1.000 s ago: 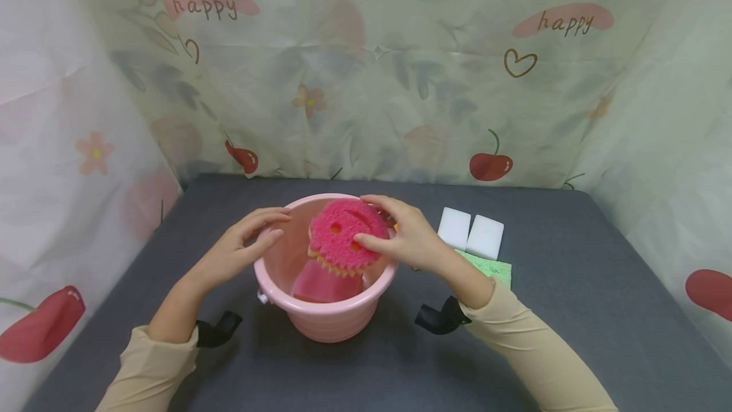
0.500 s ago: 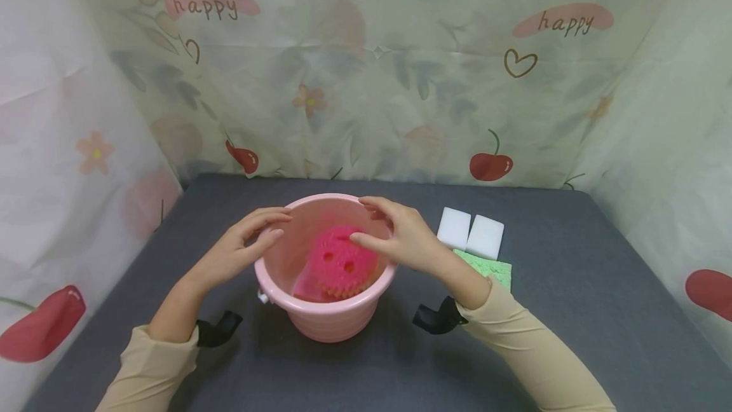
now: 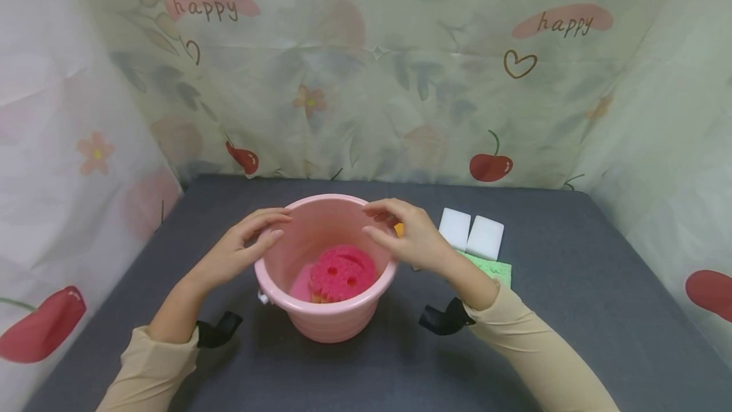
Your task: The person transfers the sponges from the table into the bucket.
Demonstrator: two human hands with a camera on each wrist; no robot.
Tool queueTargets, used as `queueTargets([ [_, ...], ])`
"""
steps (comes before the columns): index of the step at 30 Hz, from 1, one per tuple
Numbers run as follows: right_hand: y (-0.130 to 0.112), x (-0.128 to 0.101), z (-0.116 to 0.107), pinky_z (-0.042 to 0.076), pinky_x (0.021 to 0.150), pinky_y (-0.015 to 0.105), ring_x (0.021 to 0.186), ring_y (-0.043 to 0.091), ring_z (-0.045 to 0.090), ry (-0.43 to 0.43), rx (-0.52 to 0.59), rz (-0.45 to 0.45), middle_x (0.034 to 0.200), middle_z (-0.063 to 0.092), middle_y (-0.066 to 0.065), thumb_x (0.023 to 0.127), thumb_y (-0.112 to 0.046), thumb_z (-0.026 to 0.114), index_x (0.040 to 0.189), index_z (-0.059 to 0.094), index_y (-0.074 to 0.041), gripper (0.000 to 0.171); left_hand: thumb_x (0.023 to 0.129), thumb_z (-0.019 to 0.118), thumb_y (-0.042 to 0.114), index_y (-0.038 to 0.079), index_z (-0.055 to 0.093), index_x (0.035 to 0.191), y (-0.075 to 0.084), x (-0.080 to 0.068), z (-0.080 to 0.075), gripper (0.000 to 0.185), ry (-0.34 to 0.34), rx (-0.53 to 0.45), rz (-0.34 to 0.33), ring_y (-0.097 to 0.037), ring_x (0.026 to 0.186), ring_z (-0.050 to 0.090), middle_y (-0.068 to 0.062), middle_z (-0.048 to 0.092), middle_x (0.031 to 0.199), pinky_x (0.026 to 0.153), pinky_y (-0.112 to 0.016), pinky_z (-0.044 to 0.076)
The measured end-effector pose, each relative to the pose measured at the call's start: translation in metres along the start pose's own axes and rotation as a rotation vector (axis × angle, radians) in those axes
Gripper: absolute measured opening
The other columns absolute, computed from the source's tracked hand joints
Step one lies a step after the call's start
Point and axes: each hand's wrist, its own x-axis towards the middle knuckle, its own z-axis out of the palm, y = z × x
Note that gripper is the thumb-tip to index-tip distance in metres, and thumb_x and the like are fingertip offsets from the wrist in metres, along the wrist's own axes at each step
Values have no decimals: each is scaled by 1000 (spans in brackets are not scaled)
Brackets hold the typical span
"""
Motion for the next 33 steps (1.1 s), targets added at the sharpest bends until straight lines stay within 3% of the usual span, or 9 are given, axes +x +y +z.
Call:
queueTargets([
  [6,7,-5,-11,52,88,40,100,23,62,16,27,27,114,64,11,84,-14,68,118,60,-5,36,95,53,20,12,55,127,0,-1,0,33,3,-7,7,-24,128,41,-6,47,138,94,-16,39],
  [8,11,-7,-14,51,88,41,102,24,61,19,18,43,115,64,10,85,-15,67,118,60,-6,35,95,53,21,11,55,127,0,-1,0,33,6,-3,9,-24,128,41,-6,47,138,96,-19,40],
  [12,18,-12,-19,51,88,41,104,25,61,27,-7,59,117,63,10,86,-16,66,119,60,-7,35,95,53,22,10,55,127,0,-1,0,34,10,2,7,-25,128,41,-7,47,138,100,-40,42],
  [14,23,-15,-21,51,88,41,104,25,60,30,-21,62,118,63,10,87,-16,65,120,59,-7,35,95,53,22,10,55,127,0,-1,0,34,10,4,2,-24,128,41,-6,47,138,100,-44,42],
  [25,49,-27,-31,48,90,48,105,28,58,38,-49,136,119,61,12,88,-15,63,122,57,-6,36,95,53,21,10,54,127,0,0,0,34,11,-4,0,-21,128,41,-4,47,139,94,-14,38],
  [28,56,-30,-32,48,91,48,105,28,59,42,-60,161,118,62,12,88,-16,63,122,56,-6,36,95,53,18,10,54,127,-1,0,0,33,11,-3,7,-22,128,41,-5,47,138,94,-14,39],
  [33,69,-34,-33,48,90,48,105,32,59,52,-100,182,118,62,14,89,-20,63,123,56,-5,38,95,53,17,10,54,127,-1,0,0,33,10,-7,4,-22,128,41,-5,47,138,98,-29,42],
])
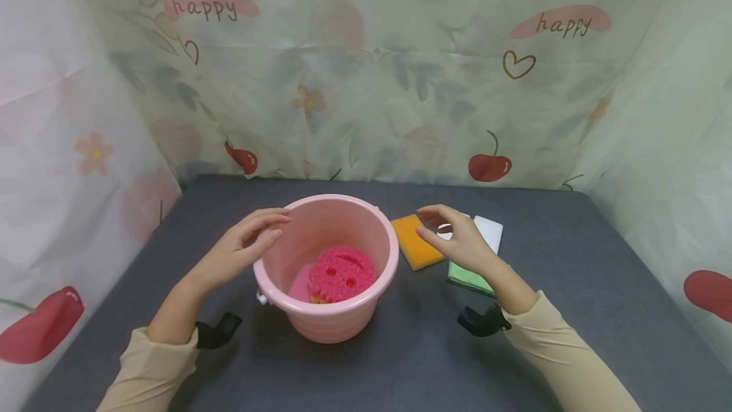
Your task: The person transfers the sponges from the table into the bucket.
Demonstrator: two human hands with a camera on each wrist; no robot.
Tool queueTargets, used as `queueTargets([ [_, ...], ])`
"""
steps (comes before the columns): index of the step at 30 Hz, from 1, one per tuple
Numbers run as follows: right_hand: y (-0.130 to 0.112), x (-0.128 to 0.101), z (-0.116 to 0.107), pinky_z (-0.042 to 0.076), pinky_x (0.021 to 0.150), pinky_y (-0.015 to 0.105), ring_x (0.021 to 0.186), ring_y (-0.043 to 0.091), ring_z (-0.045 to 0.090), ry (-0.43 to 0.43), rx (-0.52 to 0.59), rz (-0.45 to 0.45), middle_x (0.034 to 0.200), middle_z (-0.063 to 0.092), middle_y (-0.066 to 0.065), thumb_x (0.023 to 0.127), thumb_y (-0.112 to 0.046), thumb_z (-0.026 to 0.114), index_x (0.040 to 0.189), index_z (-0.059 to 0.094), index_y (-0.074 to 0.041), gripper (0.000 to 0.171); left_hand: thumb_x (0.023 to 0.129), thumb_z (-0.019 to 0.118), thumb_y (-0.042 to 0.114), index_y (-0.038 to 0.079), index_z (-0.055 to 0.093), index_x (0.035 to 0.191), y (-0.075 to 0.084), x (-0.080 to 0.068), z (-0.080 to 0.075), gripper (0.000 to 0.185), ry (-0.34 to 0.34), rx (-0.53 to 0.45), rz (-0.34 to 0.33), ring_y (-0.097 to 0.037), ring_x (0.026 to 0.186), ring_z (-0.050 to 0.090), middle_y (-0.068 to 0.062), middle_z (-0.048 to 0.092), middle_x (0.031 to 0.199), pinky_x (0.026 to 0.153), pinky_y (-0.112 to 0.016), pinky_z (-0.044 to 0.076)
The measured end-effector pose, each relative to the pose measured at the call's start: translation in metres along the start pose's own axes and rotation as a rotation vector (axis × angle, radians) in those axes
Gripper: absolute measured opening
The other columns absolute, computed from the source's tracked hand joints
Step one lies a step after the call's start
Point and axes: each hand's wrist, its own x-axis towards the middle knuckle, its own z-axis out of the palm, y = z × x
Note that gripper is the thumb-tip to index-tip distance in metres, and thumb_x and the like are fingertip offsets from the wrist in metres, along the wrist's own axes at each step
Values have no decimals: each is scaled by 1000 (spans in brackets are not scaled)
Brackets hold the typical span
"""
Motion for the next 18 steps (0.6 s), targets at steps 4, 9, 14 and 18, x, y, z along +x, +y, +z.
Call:
queueTargets([
  [4,11,-1,2,48,90,48,106,33,58,-3,-19,20,120,61,17,88,-22,64,124,54,-4,42,95,52,17,10,55,126,0,0,0,33,3,0,8,-24,128,42,-6,47,138,98,-29,43],
  [9,25,-1,7,47,91,47,108,35,57,-18,-36,55,122,59,18,87,-23,66,127,52,-4,46,95,52,18,11,55,126,-1,0,0,32,2,-16,6,-23,128,41,-5,47,138,93,-12,39],
  [14,35,-2,10,45,93,50,112,38,54,-40,-40,90,125,56,21,86,-25,67,130,49,-2,53,95,52,19,12,55,127,-1,0,0,33,0,-19,3,-22,128,41,-5,47,138,92,-11,38],
  [18,40,-3,13,45,93,52,112,39,54,-53,-62,130,127,54,24,85,-26,67,132,47,-2,56,95,52,19,12,55,127,-1,0,1,32,-1,-17,-2,-24,129,41,-6,47,138,93,-12,38],
])
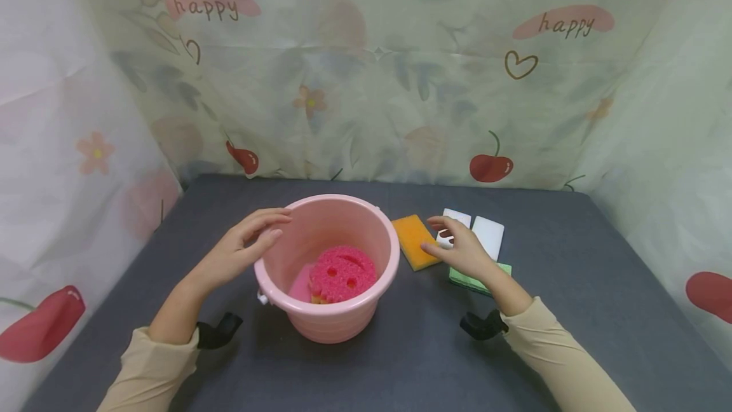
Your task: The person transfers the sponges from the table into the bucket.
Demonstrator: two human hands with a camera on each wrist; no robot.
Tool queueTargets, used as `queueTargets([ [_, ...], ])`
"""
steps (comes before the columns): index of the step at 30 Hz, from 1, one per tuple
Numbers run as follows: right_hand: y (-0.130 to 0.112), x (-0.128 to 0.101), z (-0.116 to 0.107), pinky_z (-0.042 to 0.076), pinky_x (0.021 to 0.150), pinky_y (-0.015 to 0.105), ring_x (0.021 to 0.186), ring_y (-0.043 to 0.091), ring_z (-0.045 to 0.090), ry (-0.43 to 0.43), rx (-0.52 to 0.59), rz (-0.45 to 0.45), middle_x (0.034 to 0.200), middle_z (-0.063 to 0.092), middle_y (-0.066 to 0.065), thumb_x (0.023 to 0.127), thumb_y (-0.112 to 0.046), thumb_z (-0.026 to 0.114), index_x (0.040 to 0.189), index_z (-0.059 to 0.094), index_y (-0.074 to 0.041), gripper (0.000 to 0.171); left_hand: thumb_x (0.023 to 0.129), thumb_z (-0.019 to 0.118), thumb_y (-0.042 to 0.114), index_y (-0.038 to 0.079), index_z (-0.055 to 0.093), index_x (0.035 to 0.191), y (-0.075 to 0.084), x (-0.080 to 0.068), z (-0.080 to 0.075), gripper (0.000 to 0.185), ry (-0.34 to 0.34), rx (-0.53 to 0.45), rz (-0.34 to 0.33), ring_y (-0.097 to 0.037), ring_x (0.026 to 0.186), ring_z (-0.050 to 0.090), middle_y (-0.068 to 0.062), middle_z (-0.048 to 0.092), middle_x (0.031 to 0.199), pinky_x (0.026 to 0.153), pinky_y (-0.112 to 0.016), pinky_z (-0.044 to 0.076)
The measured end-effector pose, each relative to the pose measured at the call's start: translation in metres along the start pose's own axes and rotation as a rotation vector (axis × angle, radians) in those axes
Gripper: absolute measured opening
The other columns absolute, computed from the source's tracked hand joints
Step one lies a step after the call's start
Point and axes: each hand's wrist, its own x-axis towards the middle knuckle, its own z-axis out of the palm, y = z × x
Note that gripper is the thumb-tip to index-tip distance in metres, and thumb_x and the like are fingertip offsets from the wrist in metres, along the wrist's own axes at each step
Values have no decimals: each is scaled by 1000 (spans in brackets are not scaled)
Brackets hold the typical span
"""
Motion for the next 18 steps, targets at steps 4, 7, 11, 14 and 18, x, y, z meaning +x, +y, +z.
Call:
queueTargets([
  [4,5,1,5,45,92,52,110,39,54,2,-22,19,126,54,25,84,-27,69,132,46,-2,59,95,52,19,13,55,127,1,0,0,32,-1,3,-5,-24,129,41,-6,47,139,96,-21,41],
  [7,8,1,9,45,93,52,110,40,53,-2,-23,28,125,54,26,83,-27,70,132,46,0,60,95,52,20,13,55,127,1,0,0,32,-1,1,-4,-24,129,42,-6,47,138,96,-20,40],
  [11,9,1,12,45,93,52,111,41,52,-12,-16,36,126,52,26,82,-27,70,132,45,3,63,95,52,20,13,55,126,1,0,0,32,2,2,-1,-23,128,42,-6,47,138,95,-17,40],
  [14,10,1,15,45,93,53,112,42,51,-16,-17,39,127,51,27,82,-26,70,131,45,3,63,95,52,19,11,55,126,1,0,0,33,3,-2,-1,-25,128,41,-7,47,138,99,-34,43],
  [18,13,2,19,45,93,53,112,42,51,-10,-27,51,126,52,27,81,-27,71,131,45,3,64,95,52,19,10,54,127,1,-1,0,33,1,-16,-4,-28,128,41,-8,46,139,99,-53,40],
])
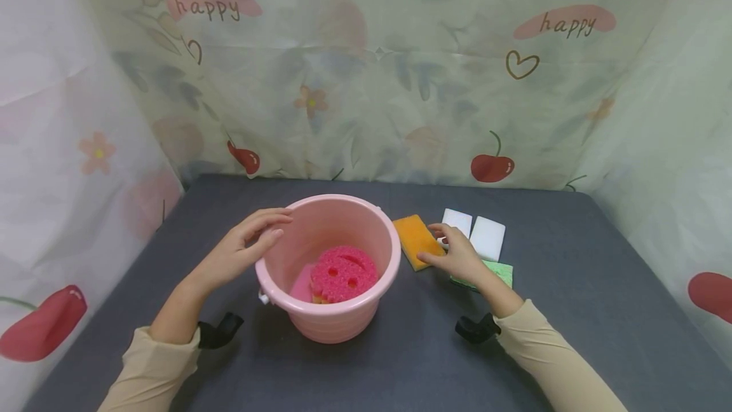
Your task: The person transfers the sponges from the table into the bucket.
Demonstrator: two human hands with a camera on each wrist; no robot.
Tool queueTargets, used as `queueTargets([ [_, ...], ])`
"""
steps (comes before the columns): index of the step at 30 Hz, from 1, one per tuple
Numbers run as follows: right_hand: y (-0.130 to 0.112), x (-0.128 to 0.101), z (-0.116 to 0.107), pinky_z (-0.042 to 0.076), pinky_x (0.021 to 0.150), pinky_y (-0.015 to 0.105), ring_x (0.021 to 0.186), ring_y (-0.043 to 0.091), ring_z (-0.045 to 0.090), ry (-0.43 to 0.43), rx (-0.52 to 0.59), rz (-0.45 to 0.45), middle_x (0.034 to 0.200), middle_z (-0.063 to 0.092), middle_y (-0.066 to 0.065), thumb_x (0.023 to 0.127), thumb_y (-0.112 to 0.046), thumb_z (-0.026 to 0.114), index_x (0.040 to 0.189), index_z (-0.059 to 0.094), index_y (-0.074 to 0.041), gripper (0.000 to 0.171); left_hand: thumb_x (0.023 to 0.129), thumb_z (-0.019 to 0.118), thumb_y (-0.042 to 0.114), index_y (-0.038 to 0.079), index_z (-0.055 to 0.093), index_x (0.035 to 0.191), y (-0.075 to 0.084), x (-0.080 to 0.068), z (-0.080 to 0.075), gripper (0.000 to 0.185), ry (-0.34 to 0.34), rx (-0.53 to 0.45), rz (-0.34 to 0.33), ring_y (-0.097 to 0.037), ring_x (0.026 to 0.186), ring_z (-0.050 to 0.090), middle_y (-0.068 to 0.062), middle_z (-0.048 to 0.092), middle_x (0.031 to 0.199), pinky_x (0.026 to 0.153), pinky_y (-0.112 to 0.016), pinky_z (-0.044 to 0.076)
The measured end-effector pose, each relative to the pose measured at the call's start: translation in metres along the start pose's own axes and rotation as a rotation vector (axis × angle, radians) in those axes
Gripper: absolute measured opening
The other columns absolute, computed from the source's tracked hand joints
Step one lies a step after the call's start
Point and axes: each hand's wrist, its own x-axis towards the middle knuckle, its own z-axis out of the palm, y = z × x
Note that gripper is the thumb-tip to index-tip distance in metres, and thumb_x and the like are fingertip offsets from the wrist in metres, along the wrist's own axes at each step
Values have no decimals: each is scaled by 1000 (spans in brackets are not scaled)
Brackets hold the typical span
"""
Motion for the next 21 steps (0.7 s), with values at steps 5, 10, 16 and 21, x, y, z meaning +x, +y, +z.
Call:
queueTargets([
  [5,4,2,4,45,93,53,109,42,52,9,-18,-4,124,53,28,80,-28,72,129,46,5,65,95,51,18,11,54,127,0,1,0,33,-2,7,1,-27,129,41,-8,46,139,98,-52,41],
  [10,8,3,8,44,93,52,109,40,52,11,-43,-2,122,54,27,78,-28,74,128,47,5,65,95,51,17,11,54,127,-1,0,0,33,-4,-1,3,-28,129,40,-8,46,139,99,-52,41],
  [16,9,1,12,44,92,51,106,38,50,10,-81,3,119,54,26,76,-29,76,128,47,5,68,95,51,18,11,55,127,0,0,0,32,-3,14,-1,-26,129,41,-7,46,139,99,-44,43],
  [21,6,2,13,43,92,50,107,36,48,7,-124,20,121,54,25,74,-32,77,128,47,4,71,95,51,18,10,54,127,0,0,0,33,-3,-1,2,-28,129,40,-8,46,139,99,-51,41],
])
